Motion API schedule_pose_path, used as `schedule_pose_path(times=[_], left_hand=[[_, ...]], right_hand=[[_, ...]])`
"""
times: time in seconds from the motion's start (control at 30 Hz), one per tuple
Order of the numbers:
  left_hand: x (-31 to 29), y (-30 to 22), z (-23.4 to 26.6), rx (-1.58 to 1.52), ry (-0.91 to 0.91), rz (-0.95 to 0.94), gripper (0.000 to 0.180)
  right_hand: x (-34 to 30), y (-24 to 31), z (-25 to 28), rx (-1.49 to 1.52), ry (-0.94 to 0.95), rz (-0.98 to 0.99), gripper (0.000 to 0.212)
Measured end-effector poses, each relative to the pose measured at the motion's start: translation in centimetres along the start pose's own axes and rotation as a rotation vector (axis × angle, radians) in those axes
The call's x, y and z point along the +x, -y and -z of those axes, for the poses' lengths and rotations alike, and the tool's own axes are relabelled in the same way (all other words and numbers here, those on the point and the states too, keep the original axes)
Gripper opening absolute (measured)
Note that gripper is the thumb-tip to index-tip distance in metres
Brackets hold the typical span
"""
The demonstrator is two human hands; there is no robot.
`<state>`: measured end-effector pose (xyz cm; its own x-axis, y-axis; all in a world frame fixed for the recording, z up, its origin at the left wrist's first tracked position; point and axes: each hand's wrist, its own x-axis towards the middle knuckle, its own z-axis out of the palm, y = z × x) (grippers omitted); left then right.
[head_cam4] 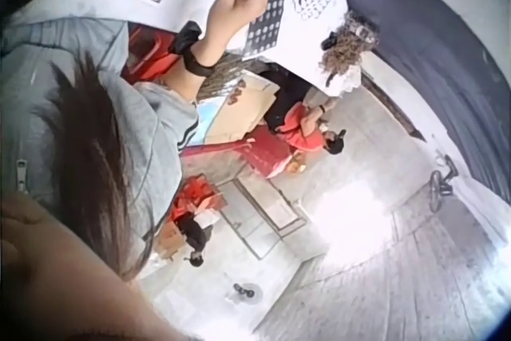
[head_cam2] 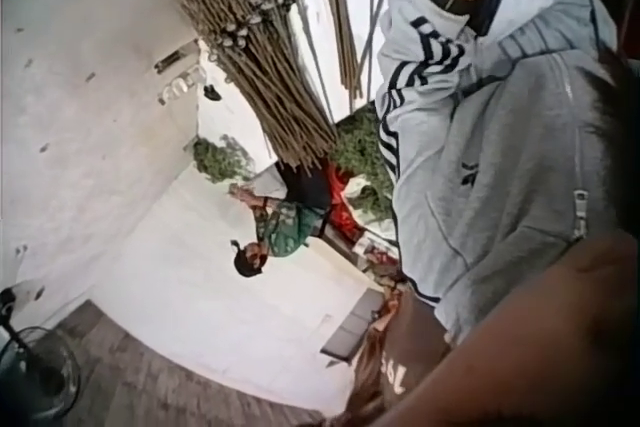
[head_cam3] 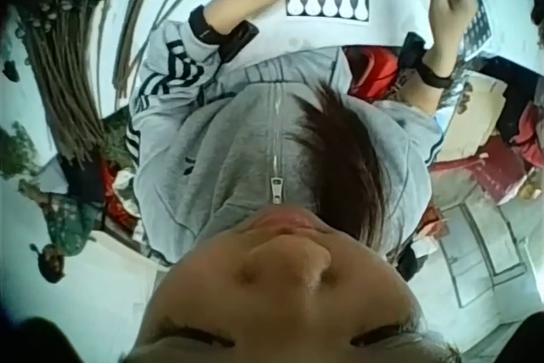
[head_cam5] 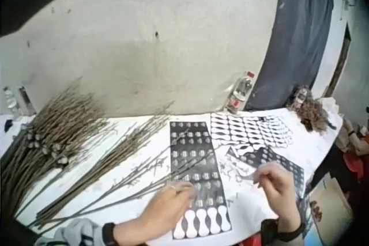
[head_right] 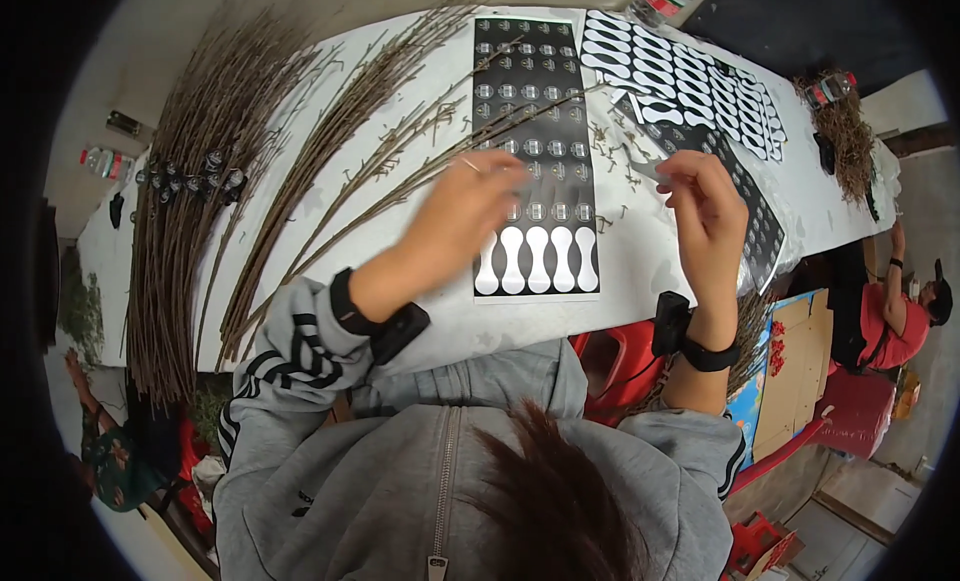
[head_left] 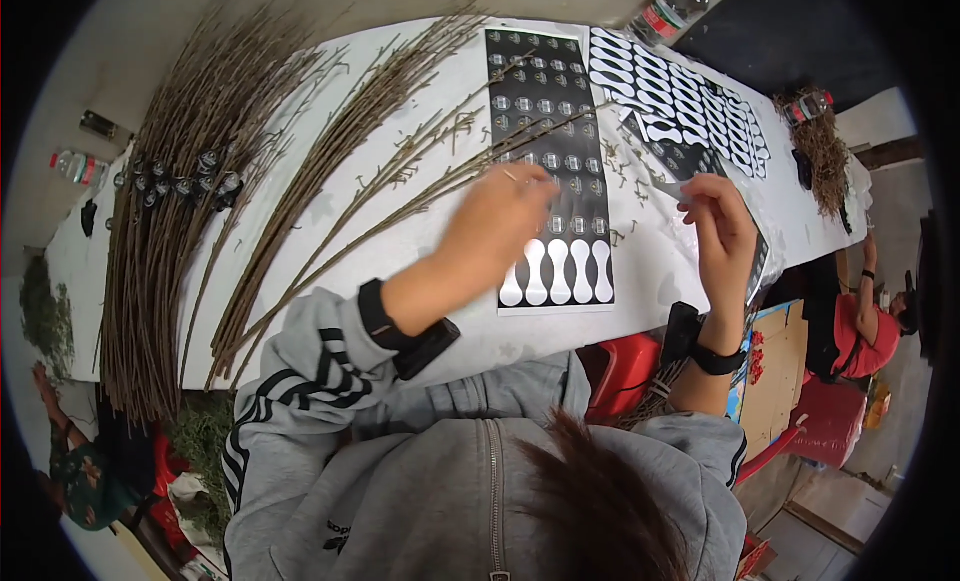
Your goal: The person peels a sticker from a sheet, wraps it around a branch, and presses the ends together by hand. This process is repeated for several branches, which are then placed back onto the table.
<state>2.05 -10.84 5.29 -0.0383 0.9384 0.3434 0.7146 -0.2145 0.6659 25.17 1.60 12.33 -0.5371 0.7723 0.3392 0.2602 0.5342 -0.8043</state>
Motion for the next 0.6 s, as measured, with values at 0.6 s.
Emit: schedule_pose_path(times=[0.6], left_hand=[[-1.4,4.1,10.0,-0.729,0.063,0.713,0.017]], right_hand=[[6.9,3.5,-7.6,0.785,0.023,0.103,0.016]])
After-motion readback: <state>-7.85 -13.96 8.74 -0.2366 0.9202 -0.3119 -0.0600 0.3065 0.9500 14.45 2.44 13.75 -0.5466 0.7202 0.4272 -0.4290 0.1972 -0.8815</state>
